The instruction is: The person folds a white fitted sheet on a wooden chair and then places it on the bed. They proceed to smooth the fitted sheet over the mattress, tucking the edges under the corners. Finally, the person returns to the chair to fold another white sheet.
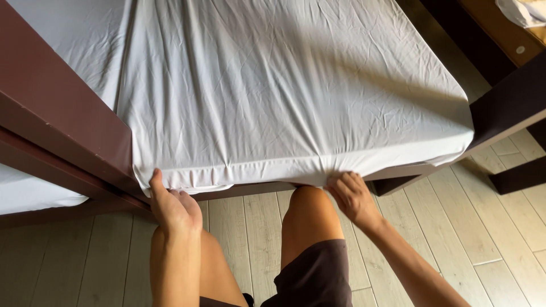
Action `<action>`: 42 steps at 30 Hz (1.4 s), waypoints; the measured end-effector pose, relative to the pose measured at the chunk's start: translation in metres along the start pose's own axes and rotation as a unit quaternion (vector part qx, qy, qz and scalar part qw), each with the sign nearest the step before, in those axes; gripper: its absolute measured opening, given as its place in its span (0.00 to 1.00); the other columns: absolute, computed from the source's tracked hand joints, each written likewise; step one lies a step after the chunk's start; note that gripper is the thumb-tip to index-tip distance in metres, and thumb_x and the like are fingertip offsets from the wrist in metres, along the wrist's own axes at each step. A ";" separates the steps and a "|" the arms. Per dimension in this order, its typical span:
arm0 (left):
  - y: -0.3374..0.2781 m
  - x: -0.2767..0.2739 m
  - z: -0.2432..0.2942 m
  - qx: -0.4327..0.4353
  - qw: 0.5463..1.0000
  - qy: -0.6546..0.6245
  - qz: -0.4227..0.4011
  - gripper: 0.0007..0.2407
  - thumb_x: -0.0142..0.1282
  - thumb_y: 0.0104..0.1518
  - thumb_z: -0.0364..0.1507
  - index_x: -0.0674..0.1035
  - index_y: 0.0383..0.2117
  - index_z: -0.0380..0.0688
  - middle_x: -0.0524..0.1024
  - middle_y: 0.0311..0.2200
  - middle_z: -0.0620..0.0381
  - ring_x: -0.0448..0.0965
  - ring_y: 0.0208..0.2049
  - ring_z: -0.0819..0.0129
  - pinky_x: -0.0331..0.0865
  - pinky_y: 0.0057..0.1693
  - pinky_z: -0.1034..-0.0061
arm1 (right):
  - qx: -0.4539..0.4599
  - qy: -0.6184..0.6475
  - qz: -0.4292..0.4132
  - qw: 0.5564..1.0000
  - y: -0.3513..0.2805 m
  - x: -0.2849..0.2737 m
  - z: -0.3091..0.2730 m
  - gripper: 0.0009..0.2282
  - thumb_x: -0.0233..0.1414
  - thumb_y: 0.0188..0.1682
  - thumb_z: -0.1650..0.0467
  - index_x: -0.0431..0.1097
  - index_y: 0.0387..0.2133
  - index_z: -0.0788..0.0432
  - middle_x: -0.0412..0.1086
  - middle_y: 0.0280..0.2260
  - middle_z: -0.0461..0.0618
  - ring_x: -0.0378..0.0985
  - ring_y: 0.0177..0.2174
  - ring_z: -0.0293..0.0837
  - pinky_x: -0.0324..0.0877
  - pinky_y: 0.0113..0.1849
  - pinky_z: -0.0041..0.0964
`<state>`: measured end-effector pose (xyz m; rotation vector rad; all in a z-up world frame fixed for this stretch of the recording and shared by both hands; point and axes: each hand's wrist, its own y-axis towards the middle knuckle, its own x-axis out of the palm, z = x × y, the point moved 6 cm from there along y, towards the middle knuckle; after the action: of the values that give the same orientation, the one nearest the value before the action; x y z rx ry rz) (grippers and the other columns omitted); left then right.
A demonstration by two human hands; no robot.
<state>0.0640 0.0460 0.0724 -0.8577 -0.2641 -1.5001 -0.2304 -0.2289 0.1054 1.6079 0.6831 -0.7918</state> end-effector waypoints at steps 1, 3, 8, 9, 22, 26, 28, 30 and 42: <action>0.000 -0.005 -0.004 0.014 0.999 0.021 0.020 0.32 0.55 0.57 0.40 0.60 0.66 0.40 0.55 0.70 0.56 0.50 0.71 0.70 0.37 0.72 0.69 | -0.013 0.026 -0.019 0.999 -0.003 0.001 -0.003 0.07 0.59 0.47 0.74 0.73 0.37 0.62 0.70 0.37 0.50 0.70 0.36 0.48 0.67 0.41 0.42; -0.001 0.006 -0.001 0.036 0.999 0.029 0.017 0.32 0.55 0.56 0.40 0.58 0.67 0.40 0.54 0.70 0.56 0.49 0.71 0.70 0.36 0.72 0.69 | -0.020 0.051 -0.028 0.998 0.002 -0.006 -0.003 0.07 0.59 0.47 0.74 0.72 0.36 0.61 0.70 0.37 0.50 0.71 0.37 0.48 0.69 0.41 0.41; 0.013 0.010 0.002 0.050 0.998 0.033 0.016 0.34 0.57 0.56 0.40 0.58 0.67 0.37 0.55 0.71 0.52 0.51 0.72 0.68 0.38 0.74 0.68 | -0.037 0.101 -0.092 0.990 0.011 0.004 0.004 0.07 0.59 0.46 0.73 0.72 0.36 0.62 0.70 0.37 0.50 0.72 0.38 0.50 0.71 0.41 0.40; 0.016 0.008 0.001 0.032 0.998 0.031 0.035 0.35 0.59 0.56 0.40 0.58 0.67 0.35 0.53 0.71 0.52 0.49 0.72 0.67 0.36 0.74 0.66 | -0.046 0.087 -0.094 0.991 0.013 0.007 0.003 0.07 0.59 0.46 0.73 0.72 0.36 0.62 0.70 0.38 0.50 0.72 0.38 0.50 0.71 0.42 0.40; 0.055 0.004 -0.004 -0.006 0.989 -0.065 -0.134 0.37 0.57 0.51 0.52 0.65 0.65 0.42 0.66 0.64 0.56 0.66 0.64 0.61 0.60 0.69 0.61 | 0.015 0.043 0.027 0.999 0.026 0.010 -0.012 0.08 0.59 0.47 0.75 0.69 0.37 0.62 0.70 0.39 0.52 0.71 0.39 0.52 0.68 0.44 0.46; 0.040 -0.010 -0.003 0.006 0.992 -0.050 -0.118 0.37 0.56 0.55 0.53 0.65 0.65 0.39 0.66 0.65 0.55 0.66 0.66 0.63 0.60 0.71 0.66 | 0.049 0.064 0.046 0.996 0.016 -0.003 -0.026 0.11 0.60 0.43 0.76 0.71 0.39 0.60 0.71 0.41 0.52 0.72 0.40 0.53 0.68 0.44 0.44; 0.043 -0.038 -0.016 0.011 1.000 -0.020 -0.018 0.34 0.54 0.62 0.49 0.62 0.66 0.34 0.57 0.55 0.54 0.57 0.56 0.64 0.55 0.72 0.68 | 0.134 0.166 0.088 0.973 -0.004 -0.007 -0.020 0.12 0.58 0.47 0.74 0.71 0.44 0.62 0.72 0.47 0.53 0.74 0.48 0.51 0.69 0.50 0.39; 0.020 -0.051 -0.024 0.028 1.000 -0.013 -0.002 0.32 0.54 0.64 0.47 0.61 0.65 0.36 0.56 0.55 0.55 0.56 0.56 0.66 0.53 0.72 0.68 | 0.292 0.346 0.129 0.882 -0.035 0.013 0.010 0.13 0.56 0.51 0.73 0.70 0.48 0.64 0.71 0.48 0.53 0.72 0.49 0.48 0.68 0.52 0.39; -0.067 0.023 -0.051 -0.102 0.994 -0.039 -0.029 0.31 0.56 0.58 0.42 0.61 0.64 0.38 0.60 0.63 0.58 0.57 0.67 0.63 0.46 0.72 0.62 | 0.512 0.692 0.320 0.396 -0.056 0.077 0.033 0.26 0.48 0.53 0.65 0.52 0.62 0.66 0.56 0.62 0.52 0.57 0.63 0.45 0.53 0.62 0.43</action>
<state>-0.0135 0.0062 0.0744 -1.0809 -0.1957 -1.5681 -0.2325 -0.2507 0.0066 3.2743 0.4402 1.3770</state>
